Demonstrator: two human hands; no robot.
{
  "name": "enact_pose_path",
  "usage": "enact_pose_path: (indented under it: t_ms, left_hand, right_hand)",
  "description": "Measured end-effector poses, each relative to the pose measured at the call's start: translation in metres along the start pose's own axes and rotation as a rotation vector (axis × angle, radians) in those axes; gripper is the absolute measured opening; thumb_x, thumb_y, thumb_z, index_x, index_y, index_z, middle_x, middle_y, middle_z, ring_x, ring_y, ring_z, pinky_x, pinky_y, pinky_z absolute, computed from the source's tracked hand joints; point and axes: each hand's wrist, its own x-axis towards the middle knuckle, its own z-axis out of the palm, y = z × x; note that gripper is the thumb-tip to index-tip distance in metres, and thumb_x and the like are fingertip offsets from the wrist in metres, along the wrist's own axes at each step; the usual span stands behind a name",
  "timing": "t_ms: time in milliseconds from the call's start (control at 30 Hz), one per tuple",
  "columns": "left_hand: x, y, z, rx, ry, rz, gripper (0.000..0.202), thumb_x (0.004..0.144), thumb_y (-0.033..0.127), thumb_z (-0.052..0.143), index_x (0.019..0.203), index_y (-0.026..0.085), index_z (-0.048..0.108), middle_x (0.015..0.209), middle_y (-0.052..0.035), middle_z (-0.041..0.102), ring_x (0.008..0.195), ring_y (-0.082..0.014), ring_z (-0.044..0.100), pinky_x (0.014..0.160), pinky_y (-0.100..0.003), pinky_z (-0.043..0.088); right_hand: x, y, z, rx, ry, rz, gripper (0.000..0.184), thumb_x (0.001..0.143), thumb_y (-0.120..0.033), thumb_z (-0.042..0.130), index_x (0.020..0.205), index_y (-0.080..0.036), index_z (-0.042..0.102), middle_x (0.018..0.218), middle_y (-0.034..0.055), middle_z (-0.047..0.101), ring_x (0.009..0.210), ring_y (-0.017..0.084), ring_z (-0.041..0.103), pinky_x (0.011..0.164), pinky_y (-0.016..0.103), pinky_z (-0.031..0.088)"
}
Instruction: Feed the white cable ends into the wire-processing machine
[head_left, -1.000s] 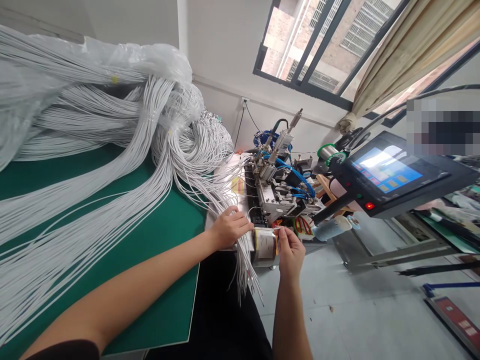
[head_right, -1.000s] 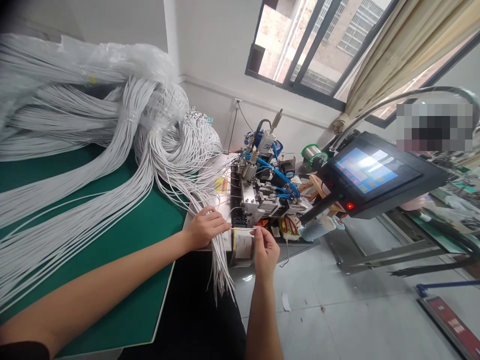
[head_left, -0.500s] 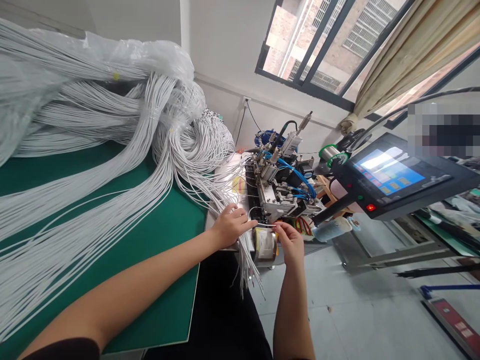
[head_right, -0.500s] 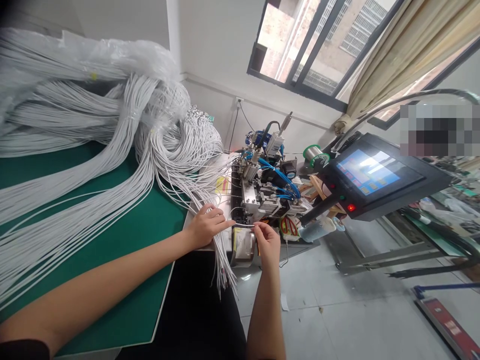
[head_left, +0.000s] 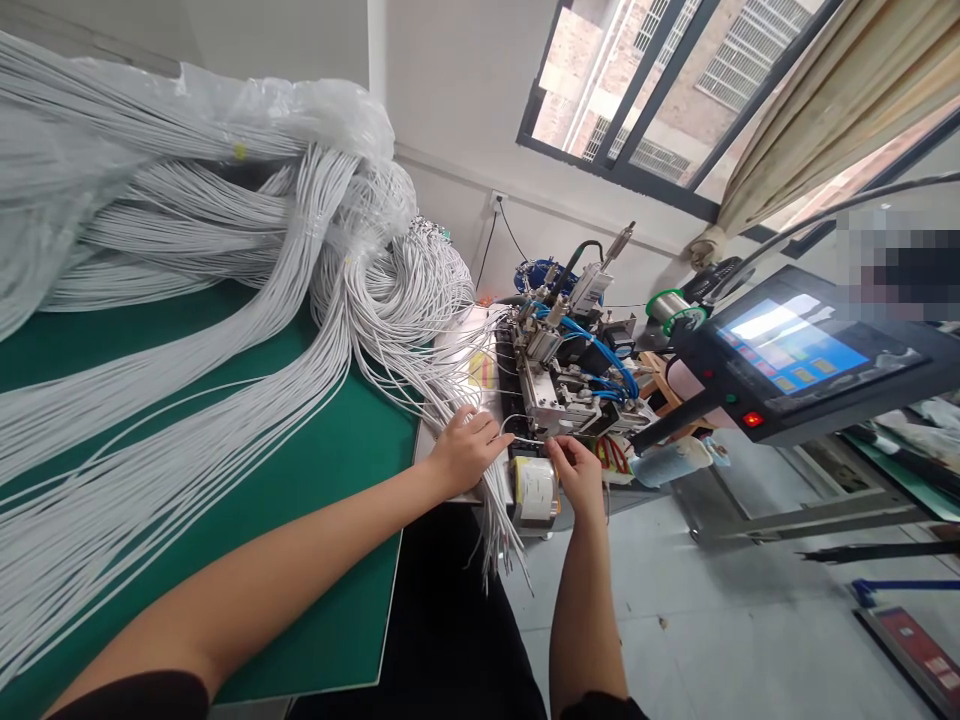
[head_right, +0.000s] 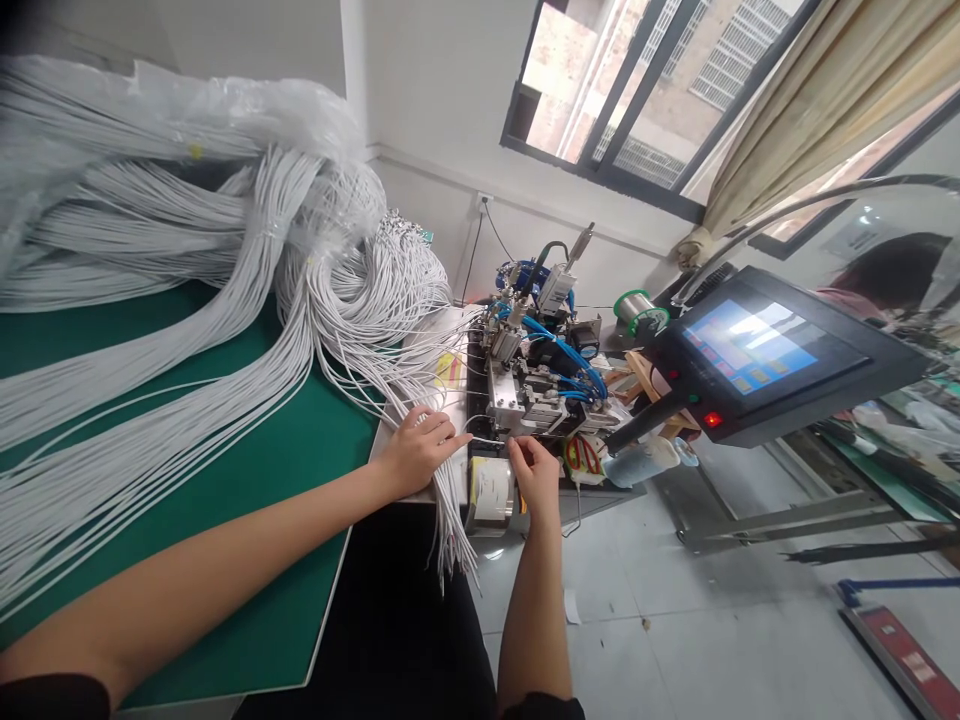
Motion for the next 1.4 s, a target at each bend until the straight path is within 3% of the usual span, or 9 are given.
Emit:
enact_pose_path:
  t_ms: [267,567,1000,1400]
  left_hand:
    - [-0.001,0.000,0.004,-0.034,-0.051,-0.043,0.028,0.084,0.009,0.048,0.103,0.020,0.066,0.083,-0.0047,0.062,0.089,-0.0205,0.053,0.091,-0.040,0.030]
    - [-0.001,0.000,0.005,-0.068,-0.092,-0.066,0.029,0.082,0.008,0.050,0.102,0.021,0.067,0.083,-0.0053,0.061,0.089,-0.0205,0.053,0.091,-0.041,0.029]
    - [-0.001,0.000,0.001,-0.075,-0.049,-0.064,0.028,0.084,0.009,0.048,0.100,0.021,0.068,0.079,-0.0051,0.061,0.085,-0.0198,0.054,0.090,-0.041,0.031]
    - [-0.002,0.000,0.000,-0.066,-0.045,-0.090,0.024,0.082,0.007,0.049,0.091,0.019,0.068,0.080,-0.0058,0.063,0.089,-0.0208,0.056,0.093,-0.043,0.032]
  right_hand:
    - [0.012,0.017,0.010,0.266,-0.128,0.040,0.028,0.082,-0.042,0.057,0.068,-0.019,0.051,0.061,-0.0037,0.043,0.059,0.012,0.039,0.055,0.024,0.030]
    - [0.012,0.021,0.021,0.593,-0.133,0.320,0.030,0.069,-0.042,0.065,0.063,-0.019,0.046,0.056,-0.0059,0.039,0.050,0.009,0.032,0.049,0.022,0.024]
    - [-0.007,0.017,0.020,0.578,-0.045,0.357,0.044,0.068,-0.057,0.069,0.061,-0.019,0.047,0.051,-0.0059,0.043,0.045,0.010,0.036,0.046,0.023,0.028]
    - [-0.027,0.018,0.002,0.392,0.089,0.223,0.042,0.076,-0.056,0.063,0.064,-0.019,0.050,0.054,-0.0059,0.041,0.050,0.009,0.033,0.048,0.022,0.026]
